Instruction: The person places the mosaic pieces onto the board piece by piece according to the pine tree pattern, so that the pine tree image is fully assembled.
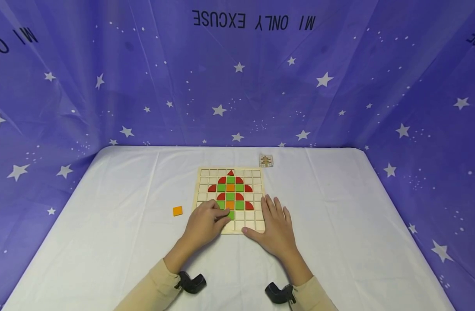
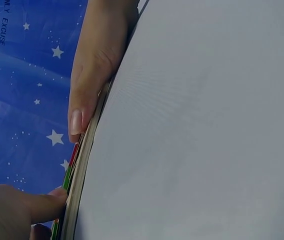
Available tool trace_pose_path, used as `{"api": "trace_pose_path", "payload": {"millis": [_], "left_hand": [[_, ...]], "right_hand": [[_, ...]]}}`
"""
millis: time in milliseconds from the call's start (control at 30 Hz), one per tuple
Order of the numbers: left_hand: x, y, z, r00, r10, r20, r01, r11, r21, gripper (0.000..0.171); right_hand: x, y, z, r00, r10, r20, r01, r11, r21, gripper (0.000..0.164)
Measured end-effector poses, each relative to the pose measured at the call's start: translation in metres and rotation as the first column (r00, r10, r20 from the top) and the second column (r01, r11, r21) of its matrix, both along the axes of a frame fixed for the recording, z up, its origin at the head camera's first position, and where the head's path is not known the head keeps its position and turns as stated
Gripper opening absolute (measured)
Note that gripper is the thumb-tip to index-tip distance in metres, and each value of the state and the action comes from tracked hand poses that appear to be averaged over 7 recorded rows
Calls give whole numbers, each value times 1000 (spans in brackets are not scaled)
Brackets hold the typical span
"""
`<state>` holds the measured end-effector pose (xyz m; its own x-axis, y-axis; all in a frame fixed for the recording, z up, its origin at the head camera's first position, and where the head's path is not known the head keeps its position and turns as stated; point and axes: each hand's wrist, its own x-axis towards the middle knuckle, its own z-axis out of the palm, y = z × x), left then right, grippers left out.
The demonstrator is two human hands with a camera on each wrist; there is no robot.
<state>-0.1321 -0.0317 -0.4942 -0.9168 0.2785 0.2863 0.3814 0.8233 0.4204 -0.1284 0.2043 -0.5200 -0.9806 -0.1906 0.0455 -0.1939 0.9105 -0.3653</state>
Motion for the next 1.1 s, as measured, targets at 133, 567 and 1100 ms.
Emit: {"api": "trace_pose_path", "payload": {"millis": [133, 567, 1100], "left_hand": [[-1, 1, 3, 997, 37, 68, -39, 999, 30, 24], [6, -4, 2, 995, 43, 95, -49, 996, 69, 29], [19, -108, 2, 946, 298, 130, -306, 950, 54, 47]], "right_hand": [[0, 0, 1, 1000, 0, 3, 0, 1000, -4, 117], [2, 0, 0, 1000, 0, -3, 0, 1000, -2, 116], [1, 1, 1, 1000, 2, -4, -2, 1000, -13, 117]]}}
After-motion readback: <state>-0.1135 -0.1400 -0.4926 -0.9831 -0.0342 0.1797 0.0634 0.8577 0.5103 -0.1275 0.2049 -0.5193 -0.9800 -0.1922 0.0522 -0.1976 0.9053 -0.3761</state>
